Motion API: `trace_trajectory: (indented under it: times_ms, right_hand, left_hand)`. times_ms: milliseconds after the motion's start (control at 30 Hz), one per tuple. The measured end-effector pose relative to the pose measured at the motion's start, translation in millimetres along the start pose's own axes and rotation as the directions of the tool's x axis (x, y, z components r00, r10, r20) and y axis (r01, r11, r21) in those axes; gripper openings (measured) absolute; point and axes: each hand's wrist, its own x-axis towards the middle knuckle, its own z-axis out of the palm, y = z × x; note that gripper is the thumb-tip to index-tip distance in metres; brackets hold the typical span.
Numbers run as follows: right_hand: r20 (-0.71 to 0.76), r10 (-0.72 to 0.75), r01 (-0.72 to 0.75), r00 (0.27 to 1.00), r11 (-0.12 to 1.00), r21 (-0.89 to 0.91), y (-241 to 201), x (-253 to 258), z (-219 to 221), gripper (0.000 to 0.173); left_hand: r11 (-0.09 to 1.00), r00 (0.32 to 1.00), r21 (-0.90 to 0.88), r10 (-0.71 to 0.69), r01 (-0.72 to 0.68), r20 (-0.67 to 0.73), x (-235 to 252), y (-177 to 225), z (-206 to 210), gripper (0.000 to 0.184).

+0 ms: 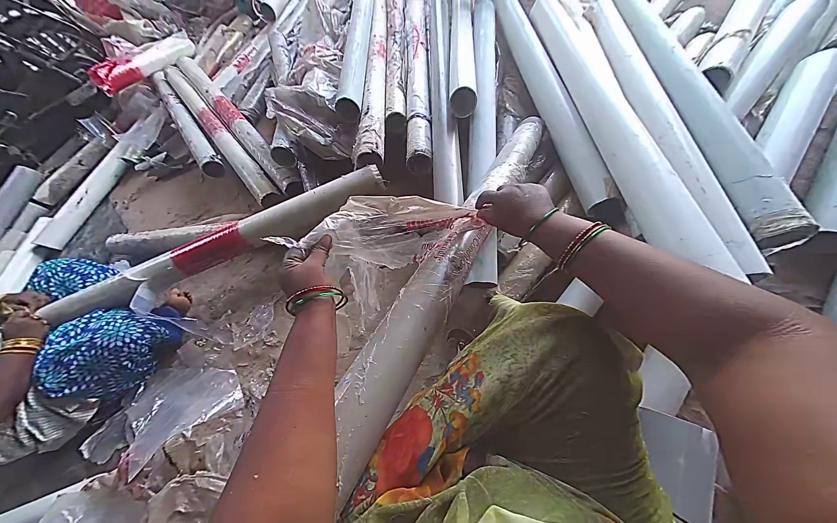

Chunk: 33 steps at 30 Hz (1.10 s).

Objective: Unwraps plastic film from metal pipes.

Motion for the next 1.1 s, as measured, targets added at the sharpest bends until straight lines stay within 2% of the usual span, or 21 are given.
trace_trajectory:
  times_ms: [200, 300, 433, 533, 633, 700, 767, 833, 933, 1000, 1100]
  right_hand:
    - [-0.001, 0.013, -0.012, 1.000, 0.976, 0.218, 11.8, -26.5, 3.0, 0.035]
    - [-0.044, -0.054, 0.066, 0.998, 0.930, 0.362, 1.2, -42.2, 6.7, 0.035]
    - [-0.076, -0.093, 0.117, 0.993, 0.881, 0.458, -10.7, -52.8, 6.5, 0.039]
    - [-0.100, 0.027, 0.043, 0.995, 0.766, 0.642, -7.8, -52.1, 13.1, 0.037]
    - [-0.049, 0.142, -0.035, 0.989, 0.536, 0.844, -6.4, -53.5, 20.7, 0.037]
    - [-0.018, 0.163, -0.057, 0.987, 0.449, 0.892, -6.4, -52.9, 22.1, 0.036]
    - [0.010, 0.151, -0.082, 0.988, 0.478, 0.875, -12.5, -52.4, 16.3, 0.035]
    - [-0.009, 0.110, -0.060, 0.994, 0.608, 0.792, -26.7, -50.8, 7.9, 0.034]
    - [-0.055, -0.025, 0.054, 0.998, 0.788, 0.613, -64.6, -48.5, -7.8, 0.035]
    - [-0.077, -0.117, 0.140, 0.990, 0.830, 0.540, -96.0, -47.2, -13.3, 0.037]
    - [-0.010, -0.200, 0.180, 0.980, 0.859, 0.479, -138.3, -41.2, -15.3, 0.054]
  left_hand:
    - [0.998, 0.999, -0.050, -0.037, 0.038, 0.023, 1.6, -4.3, -4.1, 0.022]
    - [0.997, 1.000, -0.071, -0.025, 0.026, 0.007, -1.9, -2.2, -2.2, 0.023]
    - [0.996, 1.000, -0.090, 0.005, -0.004, 0.017, -5.7, -3.0, -2.8, 0.023]
    - [0.995, 0.998, -0.097, 0.037, -0.032, 0.041, -6.4, -5.7, -4.9, 0.020]
    - [0.992, 0.998, -0.122, 0.020, -0.012, 0.065, -5.9, -5.4, -4.5, 0.019]
    - [0.990, 0.997, -0.143, 0.016, -0.005, 0.079, -5.3, -5.1, -4.8, 0.019]
    - [0.987, 0.996, -0.159, 0.023, -0.009, 0.088, -5.4, -4.6, -4.6, 0.017]
    - [0.982, 0.995, -0.190, 0.023, -0.003, 0.100, -6.1, -3.4, -3.7, 0.017]
    - [0.968, 0.993, -0.251, 0.011, 0.020, 0.122, -9.6, 0.4, -3.0, 0.018]
    - [0.956, 0.992, -0.292, -0.005, 0.042, 0.127, -14.3, 4.9, -2.4, 0.016]
    - [0.939, 0.990, -0.335, -0.030, 0.075, 0.137, -21.6, 14.5, -2.0, 0.015]
